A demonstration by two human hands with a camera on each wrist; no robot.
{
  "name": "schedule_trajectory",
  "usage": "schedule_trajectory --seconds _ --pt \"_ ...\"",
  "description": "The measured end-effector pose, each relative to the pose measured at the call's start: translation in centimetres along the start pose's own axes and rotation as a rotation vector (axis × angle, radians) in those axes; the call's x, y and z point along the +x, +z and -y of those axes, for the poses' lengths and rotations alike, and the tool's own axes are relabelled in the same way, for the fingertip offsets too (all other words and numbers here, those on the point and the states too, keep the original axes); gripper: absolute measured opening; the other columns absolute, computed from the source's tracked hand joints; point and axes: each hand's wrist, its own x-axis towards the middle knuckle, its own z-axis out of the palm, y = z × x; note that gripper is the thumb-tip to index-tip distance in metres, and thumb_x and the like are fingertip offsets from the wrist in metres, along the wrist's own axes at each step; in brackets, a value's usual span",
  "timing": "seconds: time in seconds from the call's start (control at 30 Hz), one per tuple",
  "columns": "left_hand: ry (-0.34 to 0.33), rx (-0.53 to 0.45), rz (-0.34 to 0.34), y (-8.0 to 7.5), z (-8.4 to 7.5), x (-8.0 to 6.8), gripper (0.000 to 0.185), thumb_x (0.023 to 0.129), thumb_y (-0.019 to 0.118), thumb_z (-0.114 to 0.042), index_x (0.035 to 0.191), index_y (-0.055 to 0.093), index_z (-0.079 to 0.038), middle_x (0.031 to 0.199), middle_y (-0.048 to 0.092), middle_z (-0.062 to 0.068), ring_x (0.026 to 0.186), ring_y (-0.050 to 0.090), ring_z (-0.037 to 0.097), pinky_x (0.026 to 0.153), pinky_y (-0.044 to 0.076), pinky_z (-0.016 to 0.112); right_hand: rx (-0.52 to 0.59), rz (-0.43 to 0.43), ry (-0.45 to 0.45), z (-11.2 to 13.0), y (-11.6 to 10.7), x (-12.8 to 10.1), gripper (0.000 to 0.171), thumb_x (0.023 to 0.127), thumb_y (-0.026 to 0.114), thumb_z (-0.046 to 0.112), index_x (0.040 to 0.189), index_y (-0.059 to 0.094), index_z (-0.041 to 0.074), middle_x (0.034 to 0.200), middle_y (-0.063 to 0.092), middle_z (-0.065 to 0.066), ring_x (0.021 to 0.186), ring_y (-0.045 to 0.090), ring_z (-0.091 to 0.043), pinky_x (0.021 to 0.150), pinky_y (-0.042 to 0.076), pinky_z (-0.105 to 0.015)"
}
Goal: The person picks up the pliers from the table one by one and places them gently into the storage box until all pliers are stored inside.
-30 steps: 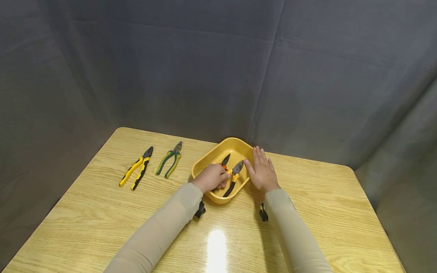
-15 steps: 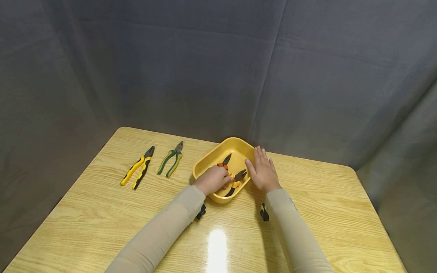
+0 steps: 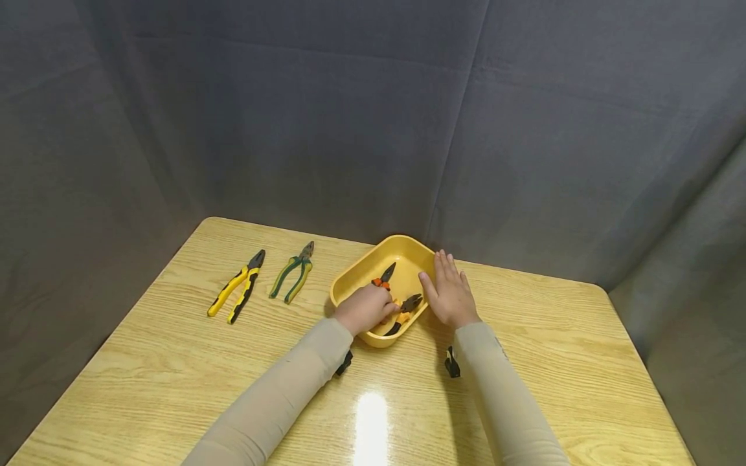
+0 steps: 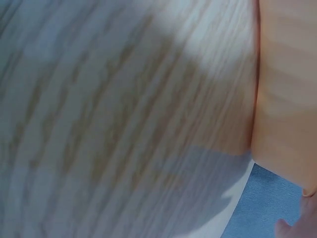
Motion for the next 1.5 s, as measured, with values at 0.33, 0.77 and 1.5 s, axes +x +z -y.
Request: schedule_trajectory --seconds 0.33,0.77,1.5 --pt "0.026 0.027 -0.012 -0.02 0.07 0.18 0.036 0.101 0.066 -0.029 0.069 0.067 -0.012 0.056 0.043 -0.008 0.051 0.041 0.006 0.051 0.034 0.02 0.002 0.006 0.001 0.0 -0.04 0.18 0.084 0.105 0.014 0.064 0.162 0.009 0.003 0.17 0.007 -0.014 0.156 0.003 -0.03 0.123 0.01 -0.057" --pt "0.002 0.003 -0.034 -0.26 -0.04 0.03 0.037 0.096 0.073 -0.028 0.063 0.06 -0.017 0.055 0.041 -0.009 0.051 0.038 0.006 0.05 0.03 0.02 0.01 0.011 0.008 0.07 -0.11 0.29 0.084 0.105 0.013 0.064 0.162 0.008 0.002 0.17 0.004 -0.013 0.156 0.0 -0.03 0.123 0.008 -0.057" --pt "-0.052 -0.007 -0.079 0.01 -0.13 -0.23 0.011 0.096 0.073 -0.017 0.101 0.082 -0.016 0.101 0.076 -0.004 0.096 0.07 0.013 0.084 0.055 0.029 0.019 0.008 0.015 -0.05 0.13 0.1 0.081 0.107 0.016 0.061 0.163 0.007 0.003 0.17 0.005 -0.014 0.156 0.001 -0.03 0.123 0.009 -0.058"
